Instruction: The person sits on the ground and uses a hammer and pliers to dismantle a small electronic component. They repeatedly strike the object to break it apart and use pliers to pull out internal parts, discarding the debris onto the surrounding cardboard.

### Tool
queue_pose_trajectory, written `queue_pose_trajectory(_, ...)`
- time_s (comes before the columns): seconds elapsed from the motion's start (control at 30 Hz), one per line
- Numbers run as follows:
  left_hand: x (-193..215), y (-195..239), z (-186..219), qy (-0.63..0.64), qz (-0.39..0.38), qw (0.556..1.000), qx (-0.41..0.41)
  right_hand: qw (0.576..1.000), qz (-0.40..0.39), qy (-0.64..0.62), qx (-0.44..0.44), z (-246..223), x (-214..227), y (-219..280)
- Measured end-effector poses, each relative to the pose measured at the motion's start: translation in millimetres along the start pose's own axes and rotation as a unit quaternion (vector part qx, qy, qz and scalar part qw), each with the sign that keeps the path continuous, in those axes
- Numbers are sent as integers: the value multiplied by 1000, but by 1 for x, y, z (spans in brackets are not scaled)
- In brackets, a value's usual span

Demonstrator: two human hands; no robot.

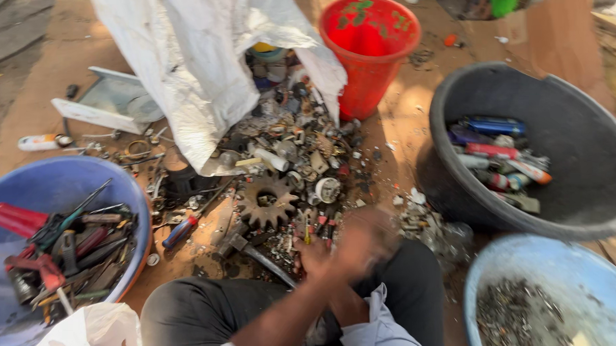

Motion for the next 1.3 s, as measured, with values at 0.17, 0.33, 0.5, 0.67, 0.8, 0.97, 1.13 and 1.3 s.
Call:
queue_pose_trajectory(0.17,-94,43,-56,-188,-151,970,9,999,29,-42,7,25,-1,12)
queue_pose_trajectory(0.33,-106,70,-37,-301,-190,933,-57,997,-29,-73,27,35,7,9)
queue_pose_trajectory(0.5,-55,104,47,-354,-28,889,-290,969,-75,-236,19,19,15,-12)
queue_pose_trajectory(0.67,118,135,137,-350,231,861,-288,942,-225,-242,60,-44,-19,2)
queue_pose_trajectory(0.8,168,105,114,-353,152,912,-145,969,-236,-65,30,-69,-63,4)
queue_pose_trajectory(0.97,243,54,79,-90,178,967,-156,967,5,250,44,-99,-31,-26)
queue_pose_trajectory(1.13,321,25,65,85,256,940,-207,784,149,591,116,-125,22,-61)
queue_pose_trajectory(1.3,326,36,83,-197,360,893,-186,717,178,668,-96,-81,71,-82)
Point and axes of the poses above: each hand's wrist, its own y-axis away from the middle knuckle, its own x-axis out of the back of the hand, z = x × y, the point moved 10 cm from there along -y, towards the middle knuckle, and after that the axes turned 6 degrees about -z, right-handed, at the moved point
